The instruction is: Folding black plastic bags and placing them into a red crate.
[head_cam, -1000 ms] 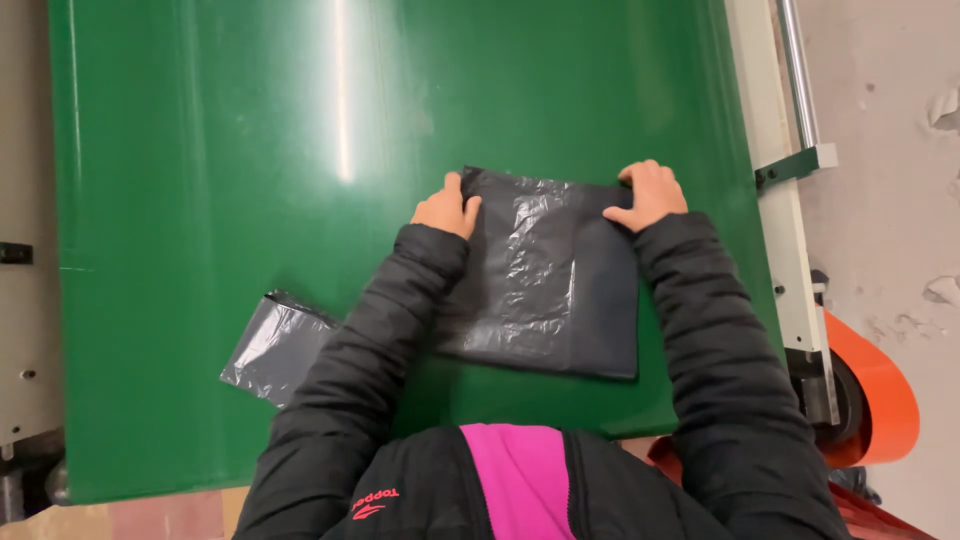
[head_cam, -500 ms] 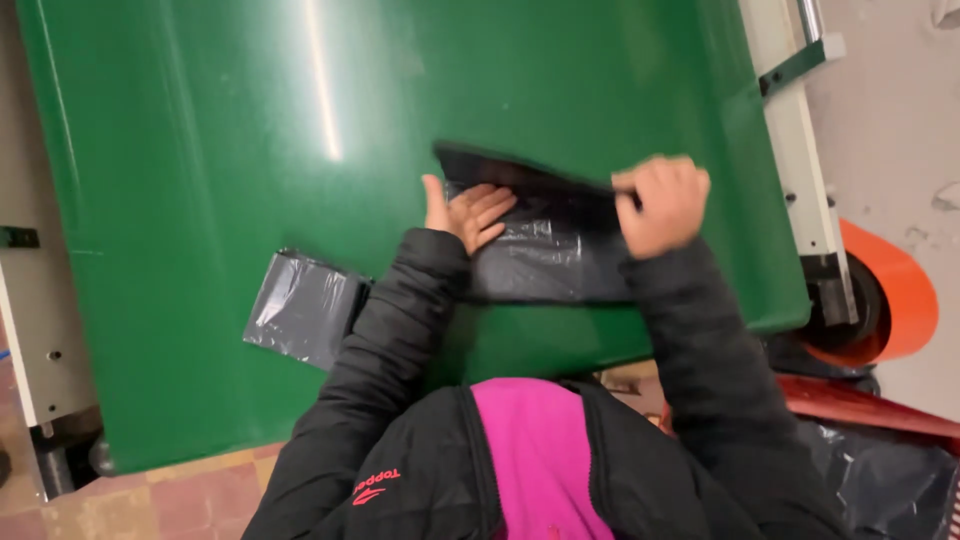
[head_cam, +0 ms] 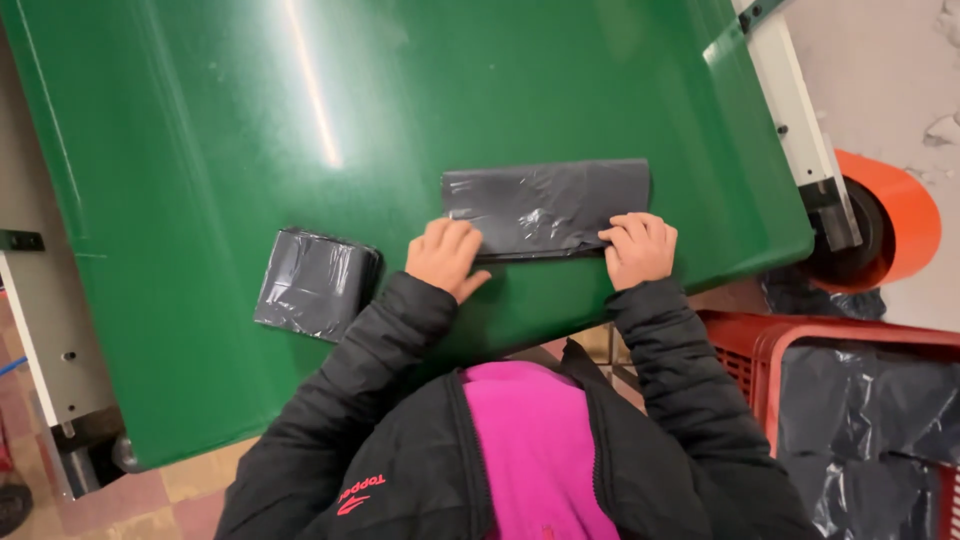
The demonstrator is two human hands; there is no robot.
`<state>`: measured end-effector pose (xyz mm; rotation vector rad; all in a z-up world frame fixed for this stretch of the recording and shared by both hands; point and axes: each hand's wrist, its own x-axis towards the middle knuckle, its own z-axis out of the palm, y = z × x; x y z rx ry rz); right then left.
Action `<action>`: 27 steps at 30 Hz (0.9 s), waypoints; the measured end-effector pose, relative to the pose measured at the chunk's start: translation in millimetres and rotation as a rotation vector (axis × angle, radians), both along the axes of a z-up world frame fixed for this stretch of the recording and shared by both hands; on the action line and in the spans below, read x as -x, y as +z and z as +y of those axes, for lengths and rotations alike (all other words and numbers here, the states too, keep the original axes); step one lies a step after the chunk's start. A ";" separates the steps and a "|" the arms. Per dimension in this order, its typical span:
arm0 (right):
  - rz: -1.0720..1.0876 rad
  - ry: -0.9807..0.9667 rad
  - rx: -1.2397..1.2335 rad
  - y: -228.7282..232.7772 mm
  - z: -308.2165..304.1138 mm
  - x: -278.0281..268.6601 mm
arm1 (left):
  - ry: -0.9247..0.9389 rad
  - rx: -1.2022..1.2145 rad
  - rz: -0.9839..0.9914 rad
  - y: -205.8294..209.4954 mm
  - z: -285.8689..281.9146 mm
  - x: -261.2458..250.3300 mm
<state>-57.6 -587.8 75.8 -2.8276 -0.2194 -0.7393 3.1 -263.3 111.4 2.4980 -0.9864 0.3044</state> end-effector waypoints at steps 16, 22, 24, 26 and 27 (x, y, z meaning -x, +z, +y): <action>0.538 0.443 -0.622 -36.8 74.9 53.9 | -0.584 0.019 0.930 -56.6 -93.5 -80.2; 0.397 -0.256 -1.725 -77.7 20.3 40.6 | -0.066 0.252 1.464 -114.0 -115.5 -122.8; 0.517 -0.203 -2.126 -69.7 2.0 30.1 | -0.233 0.130 0.738 -80.9 -112.5 -100.6; 0.594 -0.246 -2.148 -74.0 -9.2 23.1 | -0.130 0.112 0.600 -84.1 -124.8 -86.4; 0.664 -0.291 -2.172 -75.9 -14.1 19.0 | -0.033 0.086 0.460 -85.3 -130.4 -79.7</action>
